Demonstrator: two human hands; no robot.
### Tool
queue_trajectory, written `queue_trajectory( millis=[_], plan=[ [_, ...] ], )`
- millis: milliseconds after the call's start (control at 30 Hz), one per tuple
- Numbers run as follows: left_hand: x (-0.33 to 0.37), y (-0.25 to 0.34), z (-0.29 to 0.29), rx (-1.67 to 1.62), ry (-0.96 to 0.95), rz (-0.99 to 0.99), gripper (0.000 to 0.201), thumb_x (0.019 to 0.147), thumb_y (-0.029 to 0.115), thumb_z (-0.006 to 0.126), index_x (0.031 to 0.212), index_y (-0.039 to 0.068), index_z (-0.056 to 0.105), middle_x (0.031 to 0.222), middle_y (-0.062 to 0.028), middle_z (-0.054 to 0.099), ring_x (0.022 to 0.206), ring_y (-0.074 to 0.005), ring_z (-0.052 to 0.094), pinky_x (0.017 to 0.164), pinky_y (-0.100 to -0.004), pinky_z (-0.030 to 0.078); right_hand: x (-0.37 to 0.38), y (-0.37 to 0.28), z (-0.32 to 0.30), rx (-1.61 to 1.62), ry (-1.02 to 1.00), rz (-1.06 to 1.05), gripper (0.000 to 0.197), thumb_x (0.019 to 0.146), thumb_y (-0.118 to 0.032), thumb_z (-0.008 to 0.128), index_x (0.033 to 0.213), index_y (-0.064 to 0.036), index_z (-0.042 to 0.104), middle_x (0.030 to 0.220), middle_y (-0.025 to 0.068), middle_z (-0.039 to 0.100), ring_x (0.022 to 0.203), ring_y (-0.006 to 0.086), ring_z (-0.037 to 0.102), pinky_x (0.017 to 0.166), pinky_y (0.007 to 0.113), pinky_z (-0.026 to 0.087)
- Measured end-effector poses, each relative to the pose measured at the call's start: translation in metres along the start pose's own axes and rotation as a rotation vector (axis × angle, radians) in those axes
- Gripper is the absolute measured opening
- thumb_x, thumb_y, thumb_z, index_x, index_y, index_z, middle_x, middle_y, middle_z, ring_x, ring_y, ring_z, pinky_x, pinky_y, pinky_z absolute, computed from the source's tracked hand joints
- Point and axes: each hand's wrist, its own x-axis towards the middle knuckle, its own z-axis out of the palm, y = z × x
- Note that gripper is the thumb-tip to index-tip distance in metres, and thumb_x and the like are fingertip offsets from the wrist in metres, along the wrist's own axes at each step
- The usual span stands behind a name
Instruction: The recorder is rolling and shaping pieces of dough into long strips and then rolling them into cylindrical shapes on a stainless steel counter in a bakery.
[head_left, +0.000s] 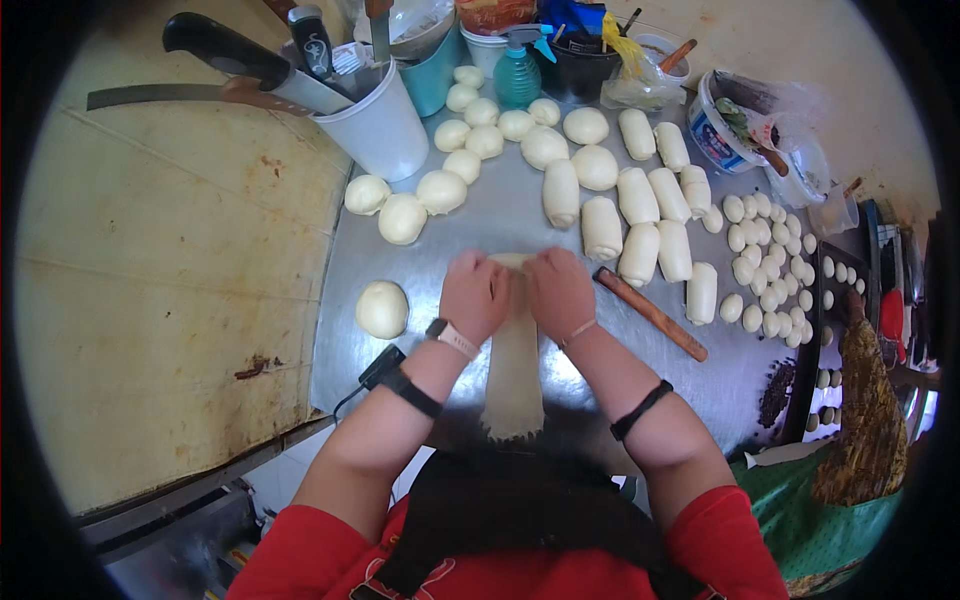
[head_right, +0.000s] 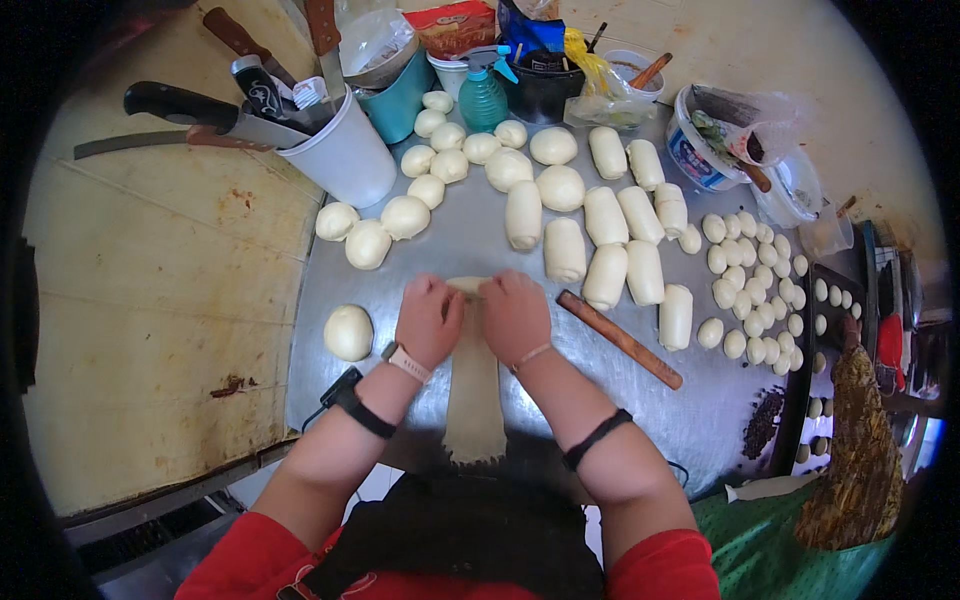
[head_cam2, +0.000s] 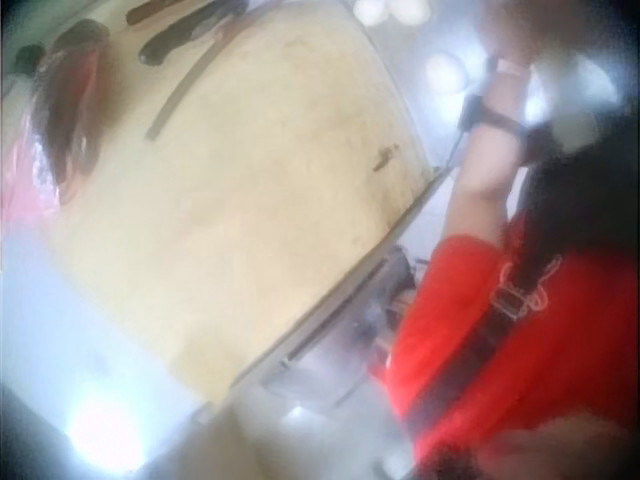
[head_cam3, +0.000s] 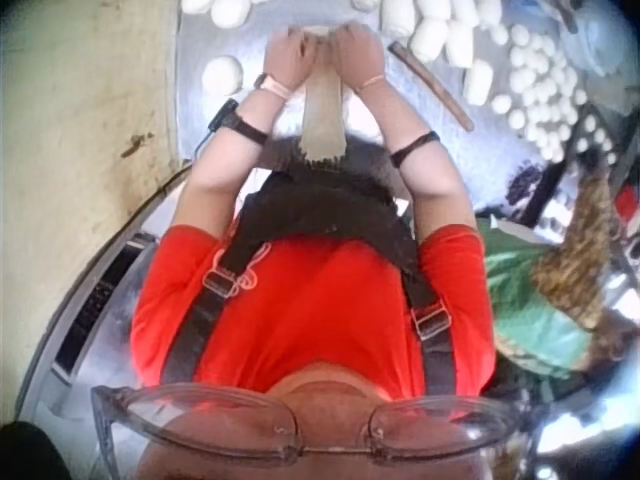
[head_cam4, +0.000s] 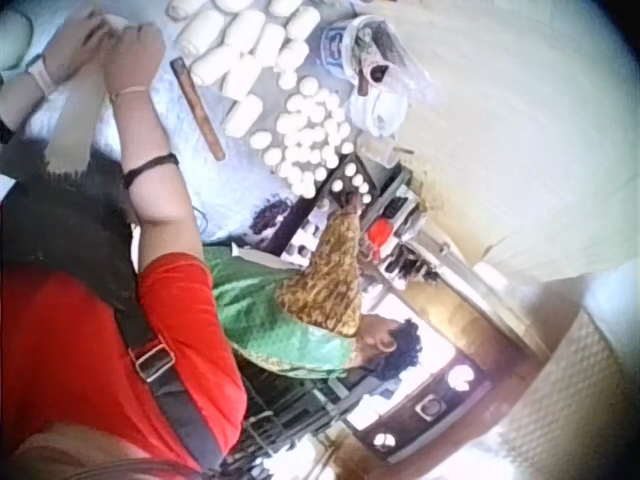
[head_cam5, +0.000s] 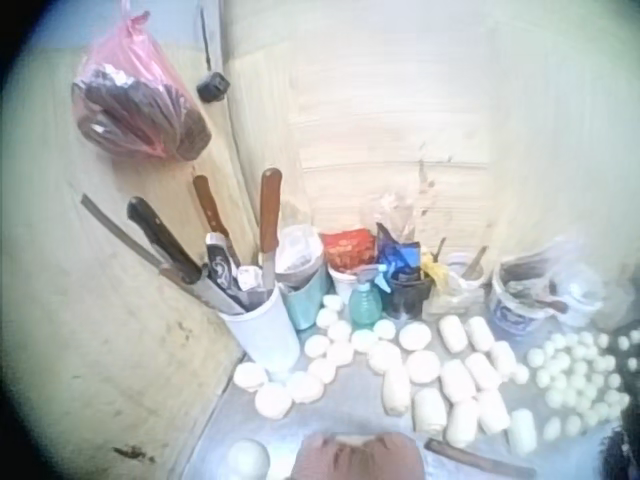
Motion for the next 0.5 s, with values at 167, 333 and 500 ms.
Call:
queue_trajectory(
  millis=[167,333,500],
  plan=[
    [-0.017,-0.009,0.038,-0.160,0.400,0.316,0.055,0.077,0.004,0.065,0.130,-0.003,0.050,0.127,-0.0248,0.048,0.112,-0.0429,0.049,0.099,-0.0470,0.041,-0.021,-0.008,0.033,0.053,0.079,0.014,0.045,0.082,-0.010,0.058,0.125,-0.0008,0.055,0.118,0.0141,0.054,0.116,0.0307,0.049,0.096,0.042,0.045],
    [-0.082,-0.004,0.055,-0.042,0.263,0.323,0.042,0.079,0.011,0.065,0.119,0.000,0.057,0.112,-0.0176,0.055,0.106,-0.0373,0.052,0.093,-0.0429,0.045,-0.091,-0.014,0.054,-0.131,0.111,-0.171,0.039,0.082,-0.010,0.058,0.121,-0.0021,0.059,0.116,0.0163,0.054,0.112,0.0332,0.051,0.098,0.041,0.045],
    [-0.078,0.007,0.023,-0.069,0.210,0.155,0.040,0.078,0.012,0.066,0.117,0.004,0.059,0.110,-0.0155,0.055,0.104,-0.0360,0.052,0.091,-0.0415,0.046,-0.083,-0.014,0.025,0.058,0.302,-0.128,0.033,0.080,-0.008,0.059,0.112,-0.0072,0.065,0.105,0.0179,0.059,0.096,0.0351,0.059,0.093,0.042,0.047]
  ],
)
